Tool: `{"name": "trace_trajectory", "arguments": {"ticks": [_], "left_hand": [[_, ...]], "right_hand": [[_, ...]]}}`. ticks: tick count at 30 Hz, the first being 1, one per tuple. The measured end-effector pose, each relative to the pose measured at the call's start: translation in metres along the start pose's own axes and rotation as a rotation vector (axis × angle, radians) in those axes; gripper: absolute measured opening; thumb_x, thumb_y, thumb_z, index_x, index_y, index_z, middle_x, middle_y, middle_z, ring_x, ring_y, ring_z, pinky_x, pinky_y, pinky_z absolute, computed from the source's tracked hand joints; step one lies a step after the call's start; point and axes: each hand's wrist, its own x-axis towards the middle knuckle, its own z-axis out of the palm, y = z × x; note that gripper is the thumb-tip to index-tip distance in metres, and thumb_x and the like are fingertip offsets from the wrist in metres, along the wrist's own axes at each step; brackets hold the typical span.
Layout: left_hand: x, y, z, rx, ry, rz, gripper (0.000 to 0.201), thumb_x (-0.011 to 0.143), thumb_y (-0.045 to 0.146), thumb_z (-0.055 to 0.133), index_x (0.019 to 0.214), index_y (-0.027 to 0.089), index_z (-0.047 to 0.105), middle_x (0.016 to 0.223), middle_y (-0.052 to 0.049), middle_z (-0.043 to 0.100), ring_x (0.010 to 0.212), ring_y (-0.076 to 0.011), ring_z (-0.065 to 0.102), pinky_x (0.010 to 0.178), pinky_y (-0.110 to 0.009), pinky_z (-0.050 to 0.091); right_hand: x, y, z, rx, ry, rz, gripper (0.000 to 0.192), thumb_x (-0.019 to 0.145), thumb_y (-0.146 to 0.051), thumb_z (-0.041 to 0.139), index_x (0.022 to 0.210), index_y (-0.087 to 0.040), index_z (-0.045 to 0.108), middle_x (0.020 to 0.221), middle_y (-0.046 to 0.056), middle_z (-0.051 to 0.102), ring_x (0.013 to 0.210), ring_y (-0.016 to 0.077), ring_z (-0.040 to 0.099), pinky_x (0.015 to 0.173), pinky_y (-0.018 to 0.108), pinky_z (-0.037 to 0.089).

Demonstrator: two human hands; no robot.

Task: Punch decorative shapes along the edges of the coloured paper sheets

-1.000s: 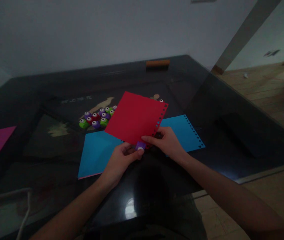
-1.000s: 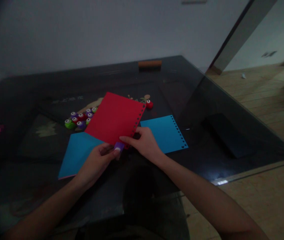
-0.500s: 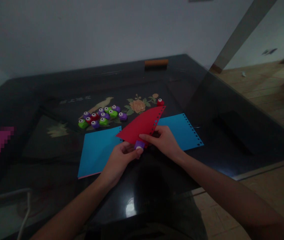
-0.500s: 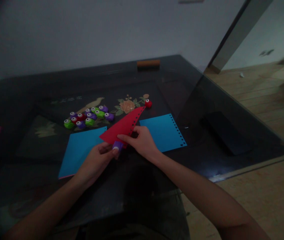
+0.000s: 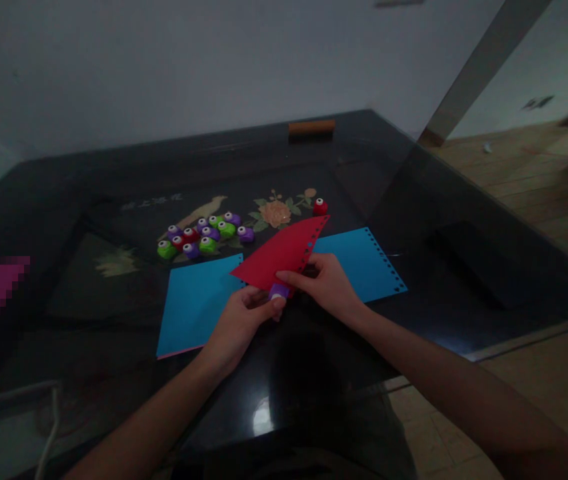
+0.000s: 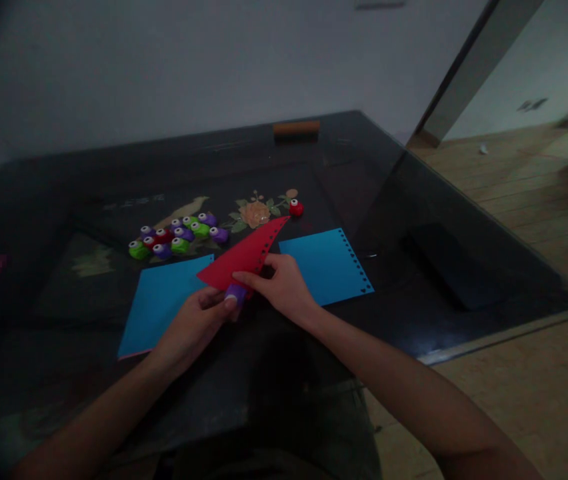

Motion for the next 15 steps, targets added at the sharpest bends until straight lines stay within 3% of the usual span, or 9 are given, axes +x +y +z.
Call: {"name": "trace_trajectory", "arguments": {"ticks": [5,15], "left_hand": [[-0.0005,0.0018,0.0019,-0.045,0.023,-0.011,0.027,0.062,0.028,0.079,0.082,0.014,0.067,0.070,0.000,0.064,0.064,-0.0107,0.054,0.063,-0.022,0.042],[-0.0006,0.0015,0.0001,0.018,0.030,-0.008,0.025,0.066,0.029,0.076,0.085,0.015,0.068,0.067,0.001,0.064,0.064,-0.0113,0.055,0.064,-0.022,0.042]], "right_hand": [[-0.0001,-0.0006,-0.0003,0.000,0.011,-0.018,0.022,0.070,-0.037,0.071,0.073,-0.016,0.068,0.076,0.005,0.071,0.067,0.0185,0.064,0.062,0.030,0.051],[-0.0009,0.0000,-0.0021,-0.047,0.002,-0.003,0.026,0.071,-0.041,0.068,0.077,-0.016,0.068,0.077,0.006,0.070,0.066,0.0179,0.063,0.060,0.029,0.050]]}}
